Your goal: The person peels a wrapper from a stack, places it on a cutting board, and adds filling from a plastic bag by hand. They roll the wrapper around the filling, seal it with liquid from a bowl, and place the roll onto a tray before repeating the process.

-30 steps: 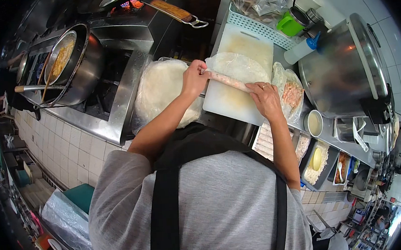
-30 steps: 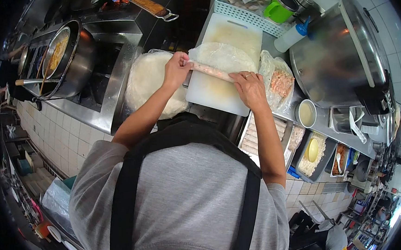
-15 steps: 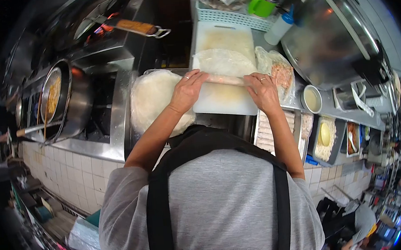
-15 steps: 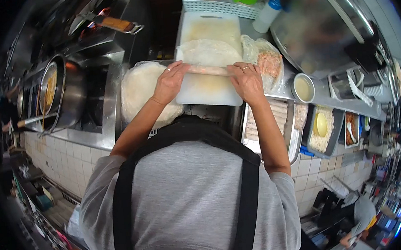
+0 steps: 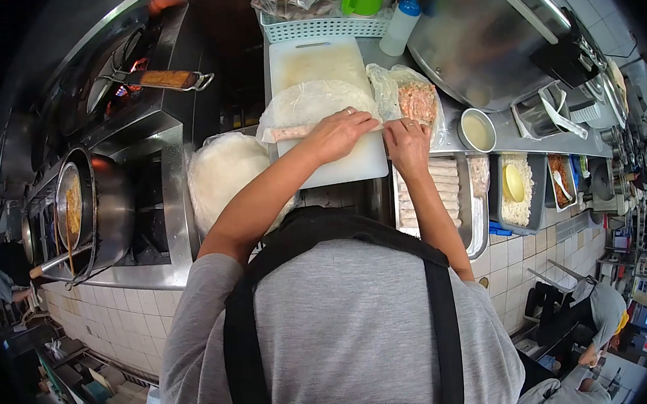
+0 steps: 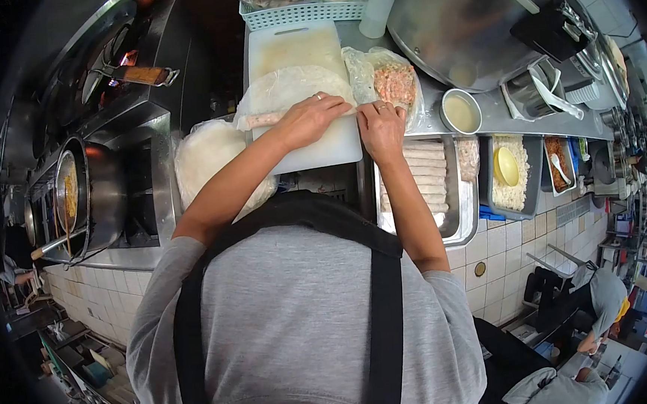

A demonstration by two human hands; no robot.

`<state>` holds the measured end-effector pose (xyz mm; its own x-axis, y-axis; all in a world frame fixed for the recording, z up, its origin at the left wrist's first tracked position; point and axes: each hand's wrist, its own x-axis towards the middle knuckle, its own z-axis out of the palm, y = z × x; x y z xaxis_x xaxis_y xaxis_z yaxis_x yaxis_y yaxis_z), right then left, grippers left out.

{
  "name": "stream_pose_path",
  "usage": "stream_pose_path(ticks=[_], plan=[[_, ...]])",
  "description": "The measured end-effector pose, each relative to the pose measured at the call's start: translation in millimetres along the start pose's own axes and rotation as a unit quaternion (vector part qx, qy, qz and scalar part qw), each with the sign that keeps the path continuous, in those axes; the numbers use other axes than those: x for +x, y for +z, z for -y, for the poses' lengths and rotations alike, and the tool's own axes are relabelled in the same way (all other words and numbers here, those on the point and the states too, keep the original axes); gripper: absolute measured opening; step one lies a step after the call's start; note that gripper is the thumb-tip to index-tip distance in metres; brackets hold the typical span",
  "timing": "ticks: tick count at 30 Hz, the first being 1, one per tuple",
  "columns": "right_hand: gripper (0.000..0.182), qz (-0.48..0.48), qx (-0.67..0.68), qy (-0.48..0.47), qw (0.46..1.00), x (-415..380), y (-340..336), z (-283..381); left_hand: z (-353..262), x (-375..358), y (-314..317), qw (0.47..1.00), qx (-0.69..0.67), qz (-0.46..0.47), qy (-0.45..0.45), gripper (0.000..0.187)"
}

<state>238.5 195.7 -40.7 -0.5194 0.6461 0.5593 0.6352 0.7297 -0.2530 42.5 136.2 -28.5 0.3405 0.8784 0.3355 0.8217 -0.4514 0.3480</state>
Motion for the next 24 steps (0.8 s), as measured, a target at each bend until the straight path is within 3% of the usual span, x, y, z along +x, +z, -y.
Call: stream_pose_path(ticks=[6, 9, 12, 14, 16, 19, 23, 24], plan=[[0.004, -0.010, 0.063, 0.007, 0.998, 3.0, 9.5, 12.7, -8.2, 9.3, -8.0, 0.998, 0.004, 0.041, -0.049, 0.034], [0.005, -0.041, 0.094, -0.030, 0.994, 4.2, 12.4, 18.9, -13.1, -8.4, -10.9, 0.997, 0.005, -0.071, -0.032, 0.028], [0.007, -0.052, 0.109, -0.085, 0.989, 7.0, 14.0, 20.9, -23.1, -50.0, -24.0, 0.972, -0.032, -0.200, -0.119, 0.022], [0.009, -0.051, 0.125, -0.111, 0.985, 4.9, 18.4, 17.5, -27.6, -85.4, -36.9, 0.911, -0.133, -0.226, -0.318, 0.021], [0.008, -0.055, 0.133, -0.104, 0.984, 4.2, 19.3, 17.0, -0.8, -124.3, -20.7, 0.885, -0.077, -0.334, -0.315, 0.022], [0.010, -0.050, 0.121, -0.043, 0.990, -1.0, 21.8, 14.1, 4.1, -144.5, -36.6, 0.785, -0.240, -0.216, -0.529, 0.020], [0.016, 0.011, 0.091, 0.080, 0.993, -3.6, 14.1, 15.6, 21.5, -148.0, -29.5, 0.663, -0.468, -0.282, -0.512, 0.024], [0.017, 0.016, 0.087, 0.089, 0.992, -2.8, 11.5, 16.2, 20.8, -144.7, -28.5, 0.658, -0.465, -0.305, -0.507, 0.023]])
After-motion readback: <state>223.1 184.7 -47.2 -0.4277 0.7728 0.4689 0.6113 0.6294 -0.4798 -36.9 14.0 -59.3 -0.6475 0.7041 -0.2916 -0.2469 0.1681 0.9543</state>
